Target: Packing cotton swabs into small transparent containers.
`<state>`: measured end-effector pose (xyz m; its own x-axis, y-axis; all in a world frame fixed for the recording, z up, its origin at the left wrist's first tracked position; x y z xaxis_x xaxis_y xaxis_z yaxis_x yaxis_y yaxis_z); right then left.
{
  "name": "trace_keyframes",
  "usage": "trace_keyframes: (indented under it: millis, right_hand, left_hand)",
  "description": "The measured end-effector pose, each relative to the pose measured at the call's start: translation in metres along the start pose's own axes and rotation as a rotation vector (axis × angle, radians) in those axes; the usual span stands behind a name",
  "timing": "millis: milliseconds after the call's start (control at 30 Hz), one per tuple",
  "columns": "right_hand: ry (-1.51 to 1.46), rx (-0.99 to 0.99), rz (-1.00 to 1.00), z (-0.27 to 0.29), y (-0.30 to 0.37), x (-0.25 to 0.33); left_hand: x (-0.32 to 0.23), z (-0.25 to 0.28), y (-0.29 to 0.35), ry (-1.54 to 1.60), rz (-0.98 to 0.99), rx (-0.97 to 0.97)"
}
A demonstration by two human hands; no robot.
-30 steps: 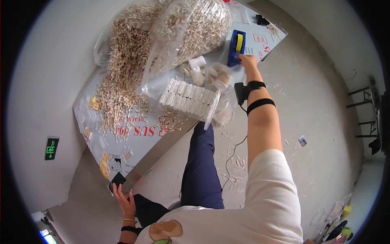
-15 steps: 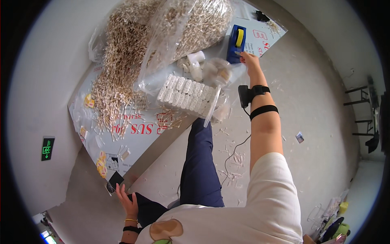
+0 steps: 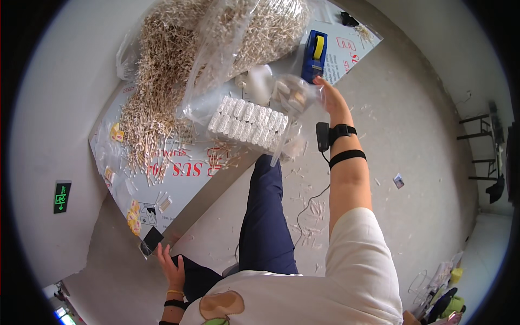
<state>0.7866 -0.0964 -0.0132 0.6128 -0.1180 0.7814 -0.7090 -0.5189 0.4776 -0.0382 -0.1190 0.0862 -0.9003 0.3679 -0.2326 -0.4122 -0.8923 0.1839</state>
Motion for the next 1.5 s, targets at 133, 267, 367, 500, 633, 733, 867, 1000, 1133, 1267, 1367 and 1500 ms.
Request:
trace_keyframes:
  millis: [133,267,367,500,633,733,867,1000,1133,1267,1367,1500]
  right_hand:
    - [0.094,-0.062,0.219,-0.004,-0.015,0.005]
    - [0.675,-0.326,0.261,-0.003,-0.011,0.008]
    - [1.069,-0.526,0.369,0.013,0.002,0.008]
    - [0.840,-0.431,0.681,0.050,0.040,0.033]
    - [0.462,-0.051,0.974,-0.015,0.172,0.068]
    - [0.271,0.481,0.592,-0.095,0.305,0.044]
    - [0.266,1.109,0.161,-0.200,0.457,-0.015]
    - [0.436,1.334,0.195,-0.235,0.516,-0.036]
    - [0.477,1.428,0.192,-0.247,0.552,-0.045]
    - [0.461,1.430,0.129,-0.250,0.587,-0.057]
    - [0.423,1.373,-0.033,-0.250,0.605,-0.071]
    - [0.495,1.338,0.020,-0.248,0.617,-0.082]
  left_hand:
    - [-0.006,-0.002,-0.005,0.042,-0.012,-0.011]
    - [-0.005,0.002,0.004,0.049,-0.009,0.000]
    - [0.001,-0.003,0.006,0.056,-0.025,-0.034]
    - [-0.045,0.028,-0.011,0.043,-0.107,-0.016]
    - [-0.113,0.081,-0.051,0.025,-0.311,-0.076]
    - [-0.173,0.121,-0.074,0.036,-0.556,-0.107]
    - [-0.206,0.163,-0.054,-0.016,-0.735,-0.199]
    - [-0.205,0.187,-0.020,-0.034,-0.844,-0.191]
    - [-0.195,0.203,0.013,0.068,-0.895,-0.229]
    - [-0.181,0.217,0.041,0.080,-0.886,-0.300]
    - [-0.178,0.219,0.057,0.079,-0.892,-0.360]
    - [-0.173,0.221,0.074,0.049,-0.897,-0.424]
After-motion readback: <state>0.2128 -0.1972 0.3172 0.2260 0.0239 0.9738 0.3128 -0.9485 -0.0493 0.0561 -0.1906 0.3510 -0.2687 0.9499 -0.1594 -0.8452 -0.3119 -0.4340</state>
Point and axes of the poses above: each hand's wrist, its own y-axis away from the middle knuckle, its own z-axis out of the back of the hand, x = y × z, the point moved 4 cm from there along -y, towards the middle knuckle, and after that the axes turned 10 degrees about -y, right-handed, at the moved point
